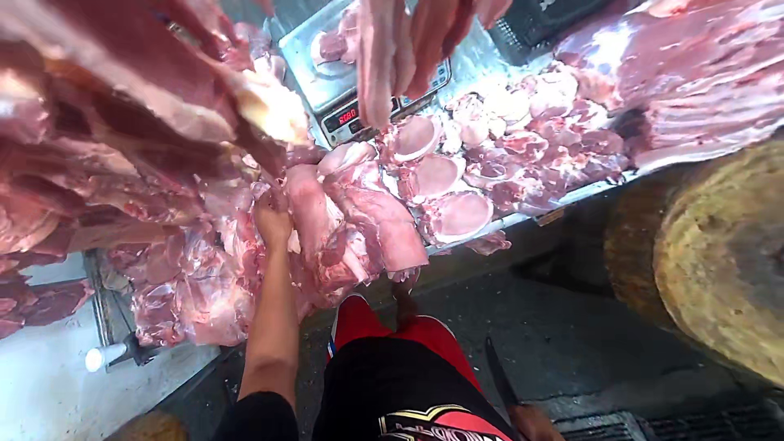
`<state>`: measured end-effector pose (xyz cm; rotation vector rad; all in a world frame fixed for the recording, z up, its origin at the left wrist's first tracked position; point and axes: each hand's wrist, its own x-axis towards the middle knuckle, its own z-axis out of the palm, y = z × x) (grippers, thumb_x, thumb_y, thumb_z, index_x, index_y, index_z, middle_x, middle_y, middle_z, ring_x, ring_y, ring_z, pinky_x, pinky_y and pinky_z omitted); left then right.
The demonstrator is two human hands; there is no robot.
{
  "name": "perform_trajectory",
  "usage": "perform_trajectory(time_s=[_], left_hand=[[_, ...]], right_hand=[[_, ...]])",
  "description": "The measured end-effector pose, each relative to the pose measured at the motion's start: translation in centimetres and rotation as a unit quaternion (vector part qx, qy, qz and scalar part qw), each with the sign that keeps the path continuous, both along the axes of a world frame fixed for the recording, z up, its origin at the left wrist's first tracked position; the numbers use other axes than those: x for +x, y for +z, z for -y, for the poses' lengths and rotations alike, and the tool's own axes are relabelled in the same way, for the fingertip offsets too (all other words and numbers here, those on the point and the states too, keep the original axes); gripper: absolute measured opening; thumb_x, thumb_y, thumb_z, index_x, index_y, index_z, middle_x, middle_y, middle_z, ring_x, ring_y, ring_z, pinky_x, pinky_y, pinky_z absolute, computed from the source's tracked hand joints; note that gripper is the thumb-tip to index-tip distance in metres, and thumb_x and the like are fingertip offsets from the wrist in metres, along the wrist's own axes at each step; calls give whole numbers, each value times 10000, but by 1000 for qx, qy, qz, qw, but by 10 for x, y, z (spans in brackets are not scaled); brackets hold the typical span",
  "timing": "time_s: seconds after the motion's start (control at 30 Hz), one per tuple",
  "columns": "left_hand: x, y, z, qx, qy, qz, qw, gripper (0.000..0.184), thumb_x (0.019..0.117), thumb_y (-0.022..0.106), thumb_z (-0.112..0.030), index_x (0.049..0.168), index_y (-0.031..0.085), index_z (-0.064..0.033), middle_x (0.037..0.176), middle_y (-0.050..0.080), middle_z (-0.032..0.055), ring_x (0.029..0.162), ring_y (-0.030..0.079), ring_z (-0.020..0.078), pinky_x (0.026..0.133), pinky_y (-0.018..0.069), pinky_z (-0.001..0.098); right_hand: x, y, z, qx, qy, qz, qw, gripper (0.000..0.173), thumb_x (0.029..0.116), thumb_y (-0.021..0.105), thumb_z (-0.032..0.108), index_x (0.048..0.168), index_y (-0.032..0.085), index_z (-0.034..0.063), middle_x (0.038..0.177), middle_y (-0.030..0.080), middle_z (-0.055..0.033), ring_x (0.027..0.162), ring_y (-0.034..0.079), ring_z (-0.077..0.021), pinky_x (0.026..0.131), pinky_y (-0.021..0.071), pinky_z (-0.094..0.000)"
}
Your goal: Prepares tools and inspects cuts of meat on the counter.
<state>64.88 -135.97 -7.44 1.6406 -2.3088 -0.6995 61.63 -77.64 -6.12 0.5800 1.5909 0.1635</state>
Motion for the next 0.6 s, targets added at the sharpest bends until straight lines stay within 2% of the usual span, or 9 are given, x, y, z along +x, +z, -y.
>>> perform_trajectory(time_s=[0.03,0.07,0.1,0.17,0.3,0.37,0.43,0.53,0.6], left_hand=[[18,1,11,8,-4,14,1000,423,963,636,-212,1349,627,-41,1312,659,190,1242,622,341,1074,486,558],[33,3,22,17,-5,24,1000,390,958,646,-199,1320,648,-54,1282,678,186,1216,639,353,1056,495,578],[44,5,33,29,-4,26,999,368,965,644,-187,1311,658,-63,1255,692,183,1193,650,360,1043,498,590],[56,9,58,47,-4,34,998,369,989,589,-164,1339,647,-66,1201,712,186,1131,680,369,1003,518,605],[39,11,85,97,-78,72,990,448,971,637,-282,1363,631,-65,1232,691,230,1175,652,418,1006,496,656],[20,-1,79,113,-157,151,969,564,934,681,-378,1366,599,-26,1282,646,268,1221,608,459,999,477,694],[13,-14,67,95,-200,228,948,510,934,663,-333,1304,614,15,1283,630,291,1202,608,482,945,489,701],[31,-18,86,93,-167,229,955,399,953,622,-302,1209,658,1,1224,663,271,1154,642,458,913,519,679],[54,-10,112,127,-134,189,965,419,927,684,-304,1182,668,27,1185,661,302,1125,642,487,906,510,707]], right_hand=[[23,-46,-43,-83,8,-108,991,322,1082,465,240,1160,631,-25,916,642,-119,726,615,-171,653,532,-348],[33,-82,-65,-108,-15,-148,983,319,1056,499,256,1025,645,-25,761,613,-105,585,570,-168,543,505,-362],[33,-105,-68,-103,-31,-141,984,335,1055,504,277,993,648,-20,720,593,-102,557,546,-182,539,496,-388],[29,-119,-49,-87,-30,-145,985,340,1052,508,288,981,658,-8,698,594,-115,548,557,-208,545,511,-418],[44,-91,5,-107,-71,-207,970,280,1047,530,283,1028,630,23,649,555,-75,491,539,-179,477,504,-379],[60,-78,23,-104,-78,-220,967,279,1051,539,297,1064,622,31,655,550,-72,492,536,-177,479,506,-376],[81,-65,29,-94,-77,-227,966,306,1056,541,318,1092,628,27,672,561,-82,504,545,-183,498,513,-386],[117,-52,26,-82,-101,-231,964,311,1067,524,314,1131,624,27,689,568,-90,514,550,-187,503,512,-387],[146,-55,18,-76,-117,-229,963,302,1065,520,295,1111,634,20,683,569,-91,513,542,-188,498,500,-388]])
